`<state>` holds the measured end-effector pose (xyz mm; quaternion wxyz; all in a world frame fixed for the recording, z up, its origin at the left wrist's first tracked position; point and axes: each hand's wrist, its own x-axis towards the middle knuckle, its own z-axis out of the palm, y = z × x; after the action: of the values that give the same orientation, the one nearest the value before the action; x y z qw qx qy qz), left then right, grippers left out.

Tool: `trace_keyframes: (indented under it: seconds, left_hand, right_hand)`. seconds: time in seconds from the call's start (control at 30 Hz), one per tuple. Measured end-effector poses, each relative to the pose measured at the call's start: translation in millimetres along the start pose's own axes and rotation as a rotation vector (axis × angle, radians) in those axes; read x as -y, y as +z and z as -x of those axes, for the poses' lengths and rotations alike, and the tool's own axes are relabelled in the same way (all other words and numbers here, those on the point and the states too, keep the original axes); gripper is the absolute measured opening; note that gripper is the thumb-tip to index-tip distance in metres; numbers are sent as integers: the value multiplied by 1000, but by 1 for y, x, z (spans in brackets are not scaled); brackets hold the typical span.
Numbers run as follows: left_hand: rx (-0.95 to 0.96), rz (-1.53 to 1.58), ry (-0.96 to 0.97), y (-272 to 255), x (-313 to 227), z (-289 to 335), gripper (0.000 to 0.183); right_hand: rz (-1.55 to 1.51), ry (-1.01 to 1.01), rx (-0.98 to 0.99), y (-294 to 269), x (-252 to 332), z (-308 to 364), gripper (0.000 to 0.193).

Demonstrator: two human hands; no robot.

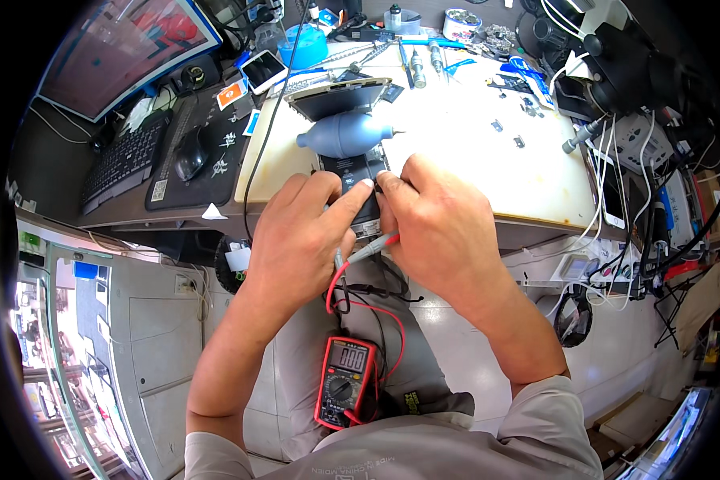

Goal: The person uses a multimeter to test the electrical connections of a disassembled smartphone. They hold the probes against various points on the device's internal components and battery, then adjust the multimeter's dial and check the readings.

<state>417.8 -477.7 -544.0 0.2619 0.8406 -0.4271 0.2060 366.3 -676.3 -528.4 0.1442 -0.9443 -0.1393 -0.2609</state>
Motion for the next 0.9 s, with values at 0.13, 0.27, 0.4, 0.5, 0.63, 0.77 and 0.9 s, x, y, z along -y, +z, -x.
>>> trace_keyframes:
  seconds: [0.13, 0.27, 0.4, 0.5, 0.63, 0.77, 0.9]
  left_hand:
    - [14, -1, 2, 1, 1, -1, 50]
    - [51, -26, -2, -1, -1, -4, 50]
    - [85, -16, 2, -5, -1, -3, 53]
    - [97, -51, 25, -4, 2, -2, 56]
    - [118, -44, 24, -7, 2, -3, 56]
    - [78, -35, 14, -3, 4, 0, 54]
    - [44, -3, 4, -3, 4, 1, 49]
  right_hand:
    - [-134, 28, 14, 2, -2, 0, 30]
    - [-101, 78, -55, 5, -1, 2, 32]
    - [13, 37, -23, -2, -1, 0, 23]
    - [59, -28, 10, -6, -5, -6, 19]
    - [37, -81, 80, -14, -13, -8, 18]
    - [61, -162, 129, -20, -20, -13, 22]
    - [55, -222, 159, -20, -29, -16, 28]
